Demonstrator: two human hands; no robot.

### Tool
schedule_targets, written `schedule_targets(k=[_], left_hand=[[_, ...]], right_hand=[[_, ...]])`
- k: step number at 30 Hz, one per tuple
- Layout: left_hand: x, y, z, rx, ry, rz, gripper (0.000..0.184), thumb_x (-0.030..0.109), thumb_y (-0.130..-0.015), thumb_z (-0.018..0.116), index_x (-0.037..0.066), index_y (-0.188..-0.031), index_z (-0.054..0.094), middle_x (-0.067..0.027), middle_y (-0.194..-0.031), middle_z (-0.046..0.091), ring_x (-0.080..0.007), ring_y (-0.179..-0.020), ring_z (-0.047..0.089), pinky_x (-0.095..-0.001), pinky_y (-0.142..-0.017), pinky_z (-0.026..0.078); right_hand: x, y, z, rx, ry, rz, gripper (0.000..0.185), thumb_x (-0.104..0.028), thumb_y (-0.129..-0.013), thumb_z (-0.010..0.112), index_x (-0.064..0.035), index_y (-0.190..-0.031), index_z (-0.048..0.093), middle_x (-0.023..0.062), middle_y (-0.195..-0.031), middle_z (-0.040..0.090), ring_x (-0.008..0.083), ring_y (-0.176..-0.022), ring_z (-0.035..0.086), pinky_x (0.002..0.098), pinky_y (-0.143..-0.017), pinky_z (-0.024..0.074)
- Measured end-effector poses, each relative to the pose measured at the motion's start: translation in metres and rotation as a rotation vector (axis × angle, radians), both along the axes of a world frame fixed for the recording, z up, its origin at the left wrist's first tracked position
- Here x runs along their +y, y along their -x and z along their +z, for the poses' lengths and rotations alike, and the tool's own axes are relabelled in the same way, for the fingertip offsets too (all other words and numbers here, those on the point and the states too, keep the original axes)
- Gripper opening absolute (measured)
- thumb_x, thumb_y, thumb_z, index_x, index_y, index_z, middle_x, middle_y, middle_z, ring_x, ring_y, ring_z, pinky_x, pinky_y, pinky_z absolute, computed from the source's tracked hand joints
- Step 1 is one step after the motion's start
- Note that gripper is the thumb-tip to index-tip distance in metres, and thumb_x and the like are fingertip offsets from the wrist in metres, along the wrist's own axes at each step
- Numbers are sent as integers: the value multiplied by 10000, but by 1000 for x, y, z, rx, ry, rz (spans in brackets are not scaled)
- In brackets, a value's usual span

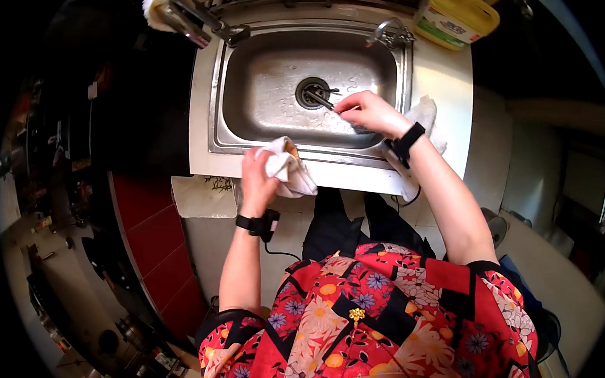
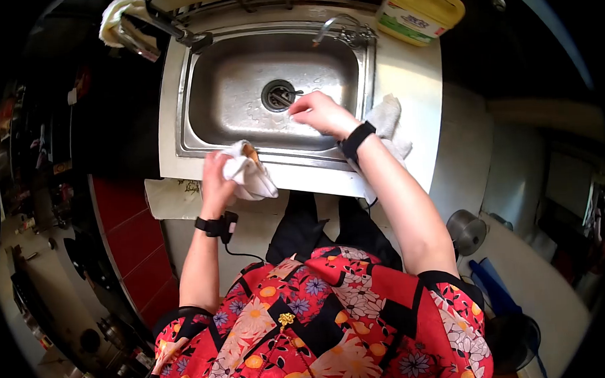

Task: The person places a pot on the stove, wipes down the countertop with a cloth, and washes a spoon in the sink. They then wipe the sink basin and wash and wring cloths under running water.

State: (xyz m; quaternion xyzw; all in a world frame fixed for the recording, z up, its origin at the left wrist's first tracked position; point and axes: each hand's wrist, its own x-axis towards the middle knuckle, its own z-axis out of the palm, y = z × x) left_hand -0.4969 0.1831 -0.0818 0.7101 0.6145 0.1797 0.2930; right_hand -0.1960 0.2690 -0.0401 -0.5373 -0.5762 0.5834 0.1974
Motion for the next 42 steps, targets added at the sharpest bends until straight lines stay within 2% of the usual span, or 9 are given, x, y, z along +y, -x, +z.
schedule_targets(k=[5, 9, 15, 19, 20, 32, 36, 40, 42], left_hand=[[66, 76, 40, 107, -334, 256, 407, -5, -615, 642, 87, -1010, 607, -170, -1169, 477, -366, -1073, 468, -413, -905, 391], [119, 142, 27, 252, -478, 315, 549, 67, -633, 739, 139, -1150, 568, -173, -1249, 426, -367, -1180, 399, -435, -956, 342], [141, 187, -45, 183, -67, 216, 847, 133, -617, 801, 215, -1361, 405, -180, -1484, 217, -393, -1309, 252, -439, -1087, 233], [136, 188, -38, 144, -39, 205, 880, 160, -624, 791, 233, -1388, 360, -178, -1477, 229, -347, -1359, 224, -445, -1095, 171], [134, 185, -33, 122, -20, 210, 873, 106, -618, 779, 229, -1381, 372, -150, -1485, 217, -359, -1332, 232, -435, -1097, 213], [141, 191, -36, 115, -20, 257, 811, 49, -632, 734, 284, -1335, 405, -52, -1477, 246, -368, -1288, 257, -439, -1053, 341], [141, 193, -37, 112, -33, 248, 811, 46, -630, 730, 294, -1331, 407, -47, -1475, 250, -364, -1288, 262, -443, -1049, 344], [139, 193, -39, 99, -44, 261, 800, 48, -634, 725, 291, -1328, 409, -48, -1475, 251, -362, -1288, 264, -443, -1050, 344], [137, 190, -36, 103, -26, 271, 797, 46, -634, 724, 290, -1326, 411, -49, -1476, 250, -363, -1287, 265, -442, -1052, 344]], right_hand=[[44, -7, -69, -626, -1, 30, 347, -159, -722, 652, 2, -1028, 677, 198, -1029, 665, 289, -980, 639, 326, -888, 480], [66, 12, -105, -774, 10, 32, 347, -151, -713, 641, -10, -1026, 682, 200, -1020, 664, 321, -986, 631, 348, -899, 476], [78, 36, -163, -1008, 24, 175, 293, -129, -804, 551, -6, -1044, 665, 217, -1280, 492, 405, -1167, 495, 400, -988, 425], [78, 54, -164, -1059, 174, 261, 249, -108, -804, 546, 14, -976, 677, 216, -1109, 619, 374, -1025, 601, 418, -898, 485], [70, 48, -182, -1042, 0, 162, 190, -149, -782, 581, -30, -862, 705, 243, -874, 642, 388, -863, 629, 423, -789, 499], [52, 54, -98, -890, -676, -165, 134, 38, -731, 574, -40, -800, 658, 191, -807, 637, 367, -775, 621, 419, -695, 503], [45, 44, -107, -1198, -357, 81, 148, 40, -727, 550, -36, -802, 652, 223, -848, 634, 391, -825, 620, 445, -710, 503], [48, 54, -105, -954, -640, -133, 149, 34, -721, 558, -37, -804, 659, 242, -839, 634, 393, -837, 627, 446, -713, 507], [42, 43, -124, -1295, -243, 160, 171, 0, -749, 531, -47, -817, 681, 229, -875, 642, 384, -816, 631, 429, -725, 515]])
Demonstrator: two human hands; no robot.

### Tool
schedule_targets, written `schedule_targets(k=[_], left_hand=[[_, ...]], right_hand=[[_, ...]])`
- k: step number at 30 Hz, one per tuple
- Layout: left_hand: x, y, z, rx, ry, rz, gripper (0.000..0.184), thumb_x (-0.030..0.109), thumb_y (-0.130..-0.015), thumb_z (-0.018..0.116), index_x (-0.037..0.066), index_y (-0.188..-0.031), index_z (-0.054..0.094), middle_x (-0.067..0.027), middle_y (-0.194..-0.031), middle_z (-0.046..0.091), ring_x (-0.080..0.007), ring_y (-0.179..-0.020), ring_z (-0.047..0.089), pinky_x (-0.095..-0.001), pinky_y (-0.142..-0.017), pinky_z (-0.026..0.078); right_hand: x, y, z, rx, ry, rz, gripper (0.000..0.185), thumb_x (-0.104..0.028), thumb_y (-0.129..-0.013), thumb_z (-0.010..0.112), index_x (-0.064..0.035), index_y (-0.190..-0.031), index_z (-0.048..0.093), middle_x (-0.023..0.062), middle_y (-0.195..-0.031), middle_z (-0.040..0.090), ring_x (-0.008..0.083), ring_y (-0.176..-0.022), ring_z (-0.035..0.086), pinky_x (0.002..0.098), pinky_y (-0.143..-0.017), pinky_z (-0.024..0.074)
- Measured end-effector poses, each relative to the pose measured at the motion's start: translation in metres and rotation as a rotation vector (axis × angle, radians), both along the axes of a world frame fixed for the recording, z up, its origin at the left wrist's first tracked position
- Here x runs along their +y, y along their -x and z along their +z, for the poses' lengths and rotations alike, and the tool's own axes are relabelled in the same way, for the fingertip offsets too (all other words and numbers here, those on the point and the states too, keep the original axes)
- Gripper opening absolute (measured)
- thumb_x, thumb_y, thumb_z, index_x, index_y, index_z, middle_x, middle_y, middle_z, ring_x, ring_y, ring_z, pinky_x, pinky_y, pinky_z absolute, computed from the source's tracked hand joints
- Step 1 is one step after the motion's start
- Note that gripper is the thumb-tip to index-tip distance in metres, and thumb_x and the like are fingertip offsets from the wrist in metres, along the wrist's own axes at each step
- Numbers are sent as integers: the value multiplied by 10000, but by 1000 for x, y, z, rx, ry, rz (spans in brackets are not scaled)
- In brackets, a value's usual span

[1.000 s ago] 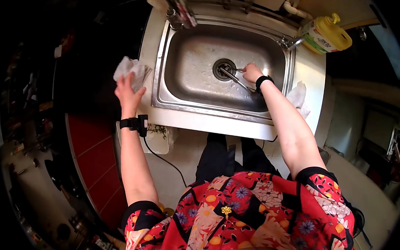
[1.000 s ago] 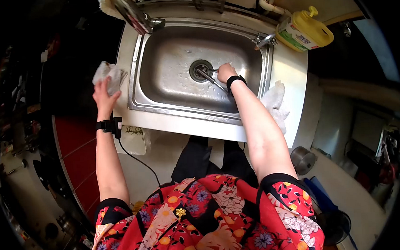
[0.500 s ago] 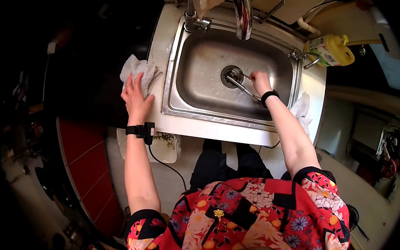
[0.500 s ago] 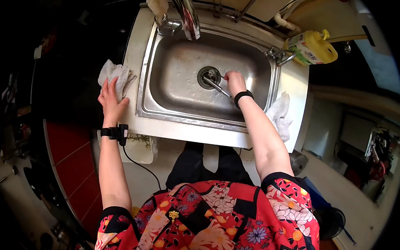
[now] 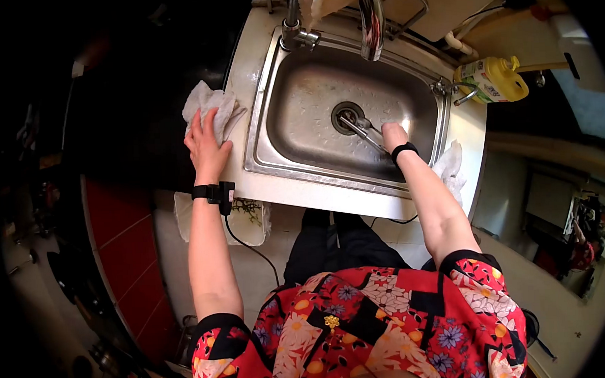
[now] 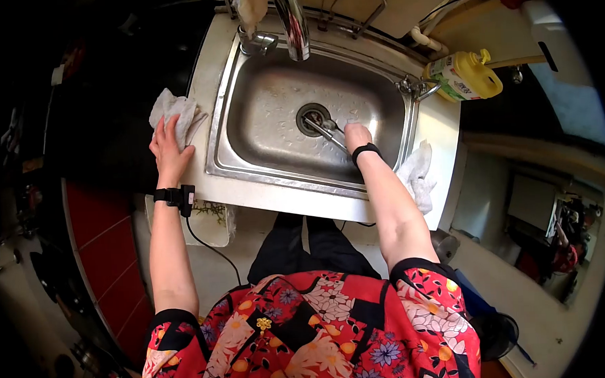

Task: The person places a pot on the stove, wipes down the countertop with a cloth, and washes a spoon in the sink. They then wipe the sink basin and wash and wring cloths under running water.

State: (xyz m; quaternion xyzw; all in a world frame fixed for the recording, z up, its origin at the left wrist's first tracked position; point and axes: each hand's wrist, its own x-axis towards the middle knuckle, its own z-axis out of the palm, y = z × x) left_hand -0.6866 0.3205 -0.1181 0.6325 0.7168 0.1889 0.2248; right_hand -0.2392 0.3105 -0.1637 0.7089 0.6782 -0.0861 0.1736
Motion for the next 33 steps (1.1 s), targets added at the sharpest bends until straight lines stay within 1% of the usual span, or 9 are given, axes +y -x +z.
schedule_targets(k=[5, 7, 12, 14, 17, 18, 20, 27, 33], left_hand=[[5, 5, 2, -1, 3, -17, 792, 35, -637, 718, 287, -1324, 417, -51, -1477, 247, -369, -1288, 265, -439, -1060, 339], [11, 9, 4, -1, 98, -21, 761, 26, -642, 711, 290, -1305, 448, -52, -1477, 249, -368, -1289, 271, -443, -1047, 348], [21, -30, 57, 295, -73, -10, 651, 57, -659, 714, 232, -1255, 520, -85, -1436, 317, -361, -1237, 337, -419, -1018, 332], [38, -54, 60, 127, -344, -91, 527, 66, -684, 729, 158, -1180, 574, -73, -1297, 464, -325, -1159, 425, -441, -945, 397], [73, -99, 70, -280, -274, -167, 405, 155, -814, 652, 62, -1191, 535, -164, -958, 626, -370, -909, 568, -428, -780, 467], [83, -114, 74, -288, -279, -177, 366, 187, -858, 600, 43, -1185, 517, -204, -897, 633, -406, -844, 593, -480, -704, 469], [101, -136, 76, -250, -241, -219, 335, 189, -868, 582, 43, -1163, 517, -215, -881, 633, -415, -836, 596, -492, -690, 465], [133, -163, 55, -132, -274, -363, 101, 94, -840, 536, 26, -909, 564, -234, -785, 622, -422, -799, 603, -498, -671, 464], [136, -166, 52, -113, -330, -398, 186, 60, -811, 501, 69, -928, 644, -201, -799, 633, -388, -789, 615, -466, -666, 481]], right_hand=[[9, 8, 11, 496, -117, -281, 108, 39, -761, 601, 23, -848, 662, 147, -744, 661, 219, -658, 658, 317, -605, 524], [5, 14, 29, 1044, 63, -524, 102, 28, -782, 631, 46, -881, 648, 80, -711, 640, 127, -619, 618, 243, -567, 499], [-8, 54, 95, 1359, 74, -634, 116, 26, -798, 622, 79, -901, 626, 72, -729, 637, 123, -612, 609, 228, -539, 481], [-11, 62, 108, 1341, 46, -607, 117, 20, -802, 623, 82, -901, 625, 70, -742, 638, 117, -614, 610, 229, -540, 483], [-12, 70, 122, 1187, -25, -492, 100, 7, -787, 631, 37, -882, 632, 77, -749, 641, 159, -616, 623, 269, -559, 490], [-13, 71, 125, 972, -269, -213, 89, 0, -772, 634, 10, -860, 630, 90, -741, 630, 208, -630, 621, 298, -575, 489], [-15, 78, 138, 694, -555, 92, 71, -20, -739, 637, -49, -789, 595, 123, -753, 569, 326, -701, 584, 384, -613, 473], [-14, 79, 162, 486, -687, 315, 98, -18, -748, 638, -45, -764, 545, 100, -727, 506, 291, -688, 557, 390, -577, 451], [-16, 78, 172, 459, -732, 366, 114, 5, -680, 606, -58, -765, 563, 79, -721, 484, 242, -679, 547, 361, -555, 458]])
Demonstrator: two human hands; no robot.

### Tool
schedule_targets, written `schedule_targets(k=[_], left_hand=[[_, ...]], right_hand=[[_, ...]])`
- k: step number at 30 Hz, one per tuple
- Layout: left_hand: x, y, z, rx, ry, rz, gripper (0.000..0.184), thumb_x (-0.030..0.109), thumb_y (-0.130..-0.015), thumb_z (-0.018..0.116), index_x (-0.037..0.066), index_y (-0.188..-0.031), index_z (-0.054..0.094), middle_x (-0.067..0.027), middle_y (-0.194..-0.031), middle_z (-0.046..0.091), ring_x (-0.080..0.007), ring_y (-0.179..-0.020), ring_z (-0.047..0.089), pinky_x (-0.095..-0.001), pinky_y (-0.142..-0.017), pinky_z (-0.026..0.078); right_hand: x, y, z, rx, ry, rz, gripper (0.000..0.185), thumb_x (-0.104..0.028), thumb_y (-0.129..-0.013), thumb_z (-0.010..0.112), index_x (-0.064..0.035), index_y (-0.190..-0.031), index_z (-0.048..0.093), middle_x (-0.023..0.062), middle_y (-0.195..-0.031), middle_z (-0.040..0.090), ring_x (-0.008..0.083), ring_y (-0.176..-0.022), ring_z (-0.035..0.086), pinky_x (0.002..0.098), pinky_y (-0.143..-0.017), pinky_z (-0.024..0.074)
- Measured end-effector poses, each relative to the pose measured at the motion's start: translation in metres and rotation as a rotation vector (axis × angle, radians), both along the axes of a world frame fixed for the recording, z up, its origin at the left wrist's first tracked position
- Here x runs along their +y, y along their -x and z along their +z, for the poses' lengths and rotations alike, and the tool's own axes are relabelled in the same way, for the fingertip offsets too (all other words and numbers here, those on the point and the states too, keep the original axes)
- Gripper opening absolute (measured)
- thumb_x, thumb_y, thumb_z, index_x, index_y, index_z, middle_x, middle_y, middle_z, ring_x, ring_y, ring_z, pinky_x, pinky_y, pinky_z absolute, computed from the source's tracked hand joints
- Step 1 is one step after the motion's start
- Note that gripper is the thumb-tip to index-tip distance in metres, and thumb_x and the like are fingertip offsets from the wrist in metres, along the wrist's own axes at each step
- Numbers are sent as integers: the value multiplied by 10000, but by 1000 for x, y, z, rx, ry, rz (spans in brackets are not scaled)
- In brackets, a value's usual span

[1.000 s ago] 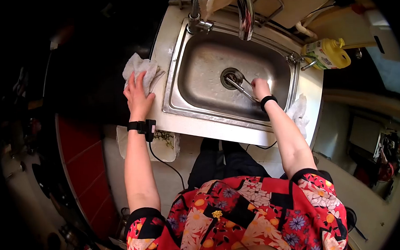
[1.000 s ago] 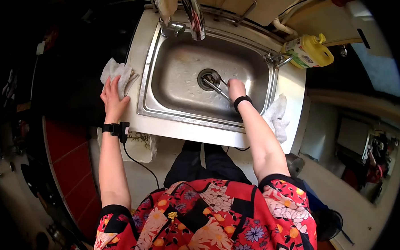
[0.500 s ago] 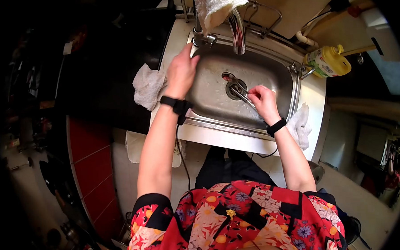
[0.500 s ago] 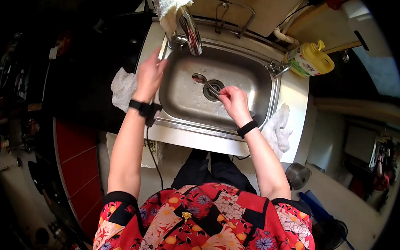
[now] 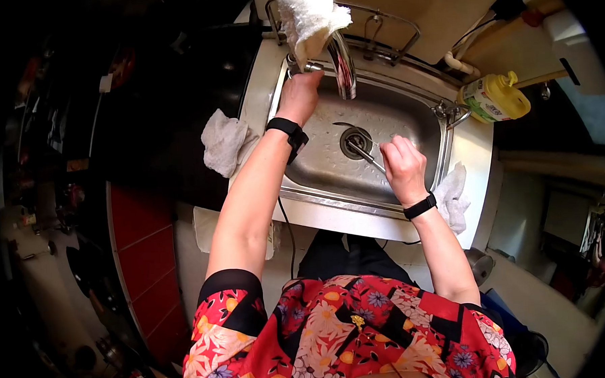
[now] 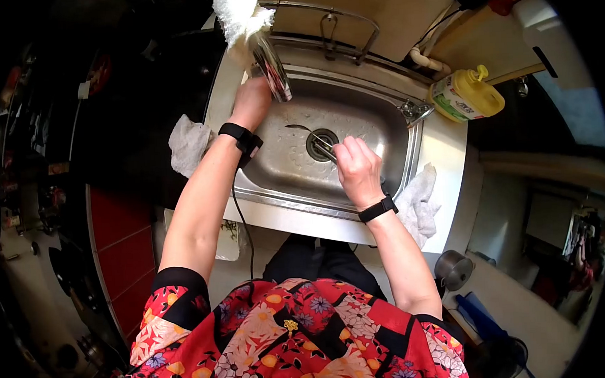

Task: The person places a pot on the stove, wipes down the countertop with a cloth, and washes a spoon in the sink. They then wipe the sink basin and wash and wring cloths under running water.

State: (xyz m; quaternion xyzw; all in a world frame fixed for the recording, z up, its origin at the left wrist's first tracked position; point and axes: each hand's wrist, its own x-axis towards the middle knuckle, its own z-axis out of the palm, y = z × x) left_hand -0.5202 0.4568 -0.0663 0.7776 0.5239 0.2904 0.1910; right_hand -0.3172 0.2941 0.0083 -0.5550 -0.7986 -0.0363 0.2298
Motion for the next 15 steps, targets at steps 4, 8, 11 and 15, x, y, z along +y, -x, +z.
schedule_targets(k=[4, 8, 11, 15], left_hand=[[0, -6, -4, -58, -16, -18, 237, 57, -813, 499, 87, -990, 654, -192, -819, 641, -369, -794, 621, -451, -662, 486], [0, -5, -5, -96, 19, -42, 218, 52, -809, 507, 77, -971, 651, -184, -814, 642, -368, -788, 621, -444, -659, 487], [2, -6, -9, -89, 10, -41, 210, 57, -808, 512, 72, -966, 650, -183, -811, 640, -371, -783, 620, -442, -659, 487], [5, -7, -6, 11, 56, -51, 237, 71, -811, 518, 75, -1007, 651, -188, -835, 644, -373, -803, 621, -436, -672, 490]], right_hand=[[1, 2, 5, 12, -18, 4, 120, 9, -675, 609, -56, -770, 573, 74, -717, 482, 238, -673, 544, 356, -548, 456], [-1, 2, 9, -3, -7, 2, 120, 12, -679, 613, -55, -772, 576, 73, -717, 487, 238, -675, 548, 354, -550, 459], [-1, 3, 13, 6, -10, 8, 119, 13, -683, 619, -53, -772, 576, 74, -719, 491, 238, -678, 553, 351, -553, 461], [-1, 8, 16, 35, -17, -1, 112, 11, -696, 629, -51, -772, 575, 76, -720, 496, 244, -681, 556, 355, -559, 463]])
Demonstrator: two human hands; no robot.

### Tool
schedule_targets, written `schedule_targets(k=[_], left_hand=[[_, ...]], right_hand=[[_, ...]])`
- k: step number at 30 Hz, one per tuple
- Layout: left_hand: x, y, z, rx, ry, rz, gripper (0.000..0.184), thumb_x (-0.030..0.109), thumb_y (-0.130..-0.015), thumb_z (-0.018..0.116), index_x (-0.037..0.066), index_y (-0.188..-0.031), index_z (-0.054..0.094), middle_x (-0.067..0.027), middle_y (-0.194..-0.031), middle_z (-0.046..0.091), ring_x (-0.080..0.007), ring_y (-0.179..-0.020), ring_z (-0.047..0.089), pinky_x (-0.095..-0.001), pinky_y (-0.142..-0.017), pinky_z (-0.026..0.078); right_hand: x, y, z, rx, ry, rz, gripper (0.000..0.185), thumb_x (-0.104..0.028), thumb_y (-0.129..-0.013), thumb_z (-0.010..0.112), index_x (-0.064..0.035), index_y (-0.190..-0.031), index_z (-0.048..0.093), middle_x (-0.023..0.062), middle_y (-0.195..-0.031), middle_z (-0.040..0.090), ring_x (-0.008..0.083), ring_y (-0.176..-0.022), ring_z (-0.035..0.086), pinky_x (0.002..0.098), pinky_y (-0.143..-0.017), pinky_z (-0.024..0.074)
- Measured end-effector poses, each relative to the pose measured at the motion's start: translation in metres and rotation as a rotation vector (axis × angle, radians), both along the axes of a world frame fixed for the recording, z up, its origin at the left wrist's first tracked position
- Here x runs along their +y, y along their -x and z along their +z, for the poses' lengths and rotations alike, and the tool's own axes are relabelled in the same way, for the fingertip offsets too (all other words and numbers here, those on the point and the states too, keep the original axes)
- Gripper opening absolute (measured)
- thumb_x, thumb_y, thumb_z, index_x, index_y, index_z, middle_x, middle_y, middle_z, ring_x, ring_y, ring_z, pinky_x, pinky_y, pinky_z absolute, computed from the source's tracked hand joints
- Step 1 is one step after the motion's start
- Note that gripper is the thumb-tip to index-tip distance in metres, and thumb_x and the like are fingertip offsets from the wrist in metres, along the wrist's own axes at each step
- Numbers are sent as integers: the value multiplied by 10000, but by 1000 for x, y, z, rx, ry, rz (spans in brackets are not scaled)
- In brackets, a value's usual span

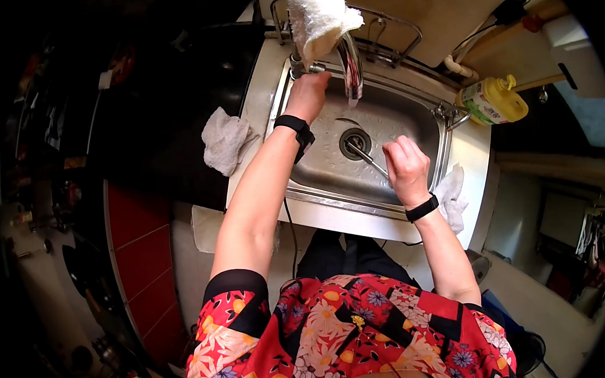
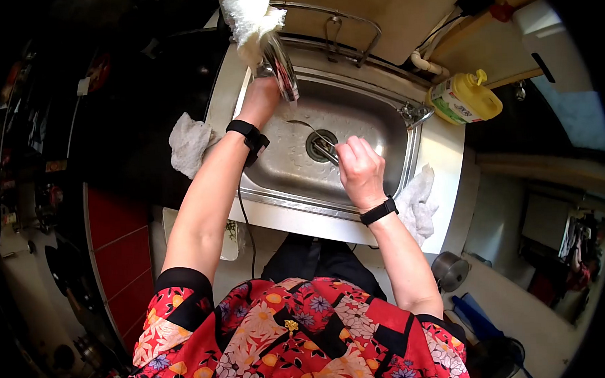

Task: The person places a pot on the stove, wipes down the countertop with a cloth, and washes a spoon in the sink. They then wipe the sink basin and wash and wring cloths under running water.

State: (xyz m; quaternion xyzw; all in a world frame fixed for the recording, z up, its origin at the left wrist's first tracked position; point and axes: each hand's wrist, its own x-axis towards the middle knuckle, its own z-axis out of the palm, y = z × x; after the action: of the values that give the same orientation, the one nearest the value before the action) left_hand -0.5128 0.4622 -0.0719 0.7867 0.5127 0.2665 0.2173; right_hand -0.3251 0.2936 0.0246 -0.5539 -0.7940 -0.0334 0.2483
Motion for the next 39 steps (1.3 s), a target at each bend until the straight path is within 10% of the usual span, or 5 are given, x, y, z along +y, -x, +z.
schedule_targets(k=[11, 23, 29, 34, 39], left_hand=[[-52, 10, 29, -514, 243, -103, 274, 160, -868, 577, 20, -1101, 617, -183, -943, 665, -291, -883, 658, -349, -741, 507], [-77, 2, 32, -826, 677, -66, 133, 120, -844, 623, -4, -879, 654, -36, -661, 619, -83, -436, 512, -223, -402, 402], [-55, 22, 23, -535, 401, 128, 146, 117, -884, 550, 32, -912, 666, -82, -662, 637, -206, -509, 609, -315, -485, 478], [-32, 15, 27, 50, -279, -14, 248, 51, -758, 551, 102, -985, 637, -23, -1161, 580, -291, -1014, 530, -391, -783, 490], [-15, 9, 30, 289, -386, -66, 132, 134, -775, 532, 117, -837, 647, 5, -940, 598, -228, -905, 561, -413, -714, 420]], right_hand=[[-3, 3, 0, 319, 175, -89, 82, 14, -737, 643, -23, -785, 589, 100, -720, 551, 271, -619, 566, 335, -556, 452], [2, 8, 4, 1145, 1032, -231, 108, -65, -823, 663, 24, -872, 626, 36, -729, 619, 81, -601, 563, 205, -542, 453], [-7, -8, -5, 677, 823, -318, 102, -57, -785, 658, 26, -789, 600, 38, -681, 597, 113, -574, 555, 242, -539, 436], [-5, 0, 7, 176, 178, -55, 82, -20, -733, 640, -17, -788, 579, 128, -739, 554, 314, -676, 570, 367, -587, 458], [10, -12, 56, -173, -51, -23, 83, -65, -654, 583, -94, -685, 511, 59, -715, 482, 223, -732, 520, 340, -584, 445]])
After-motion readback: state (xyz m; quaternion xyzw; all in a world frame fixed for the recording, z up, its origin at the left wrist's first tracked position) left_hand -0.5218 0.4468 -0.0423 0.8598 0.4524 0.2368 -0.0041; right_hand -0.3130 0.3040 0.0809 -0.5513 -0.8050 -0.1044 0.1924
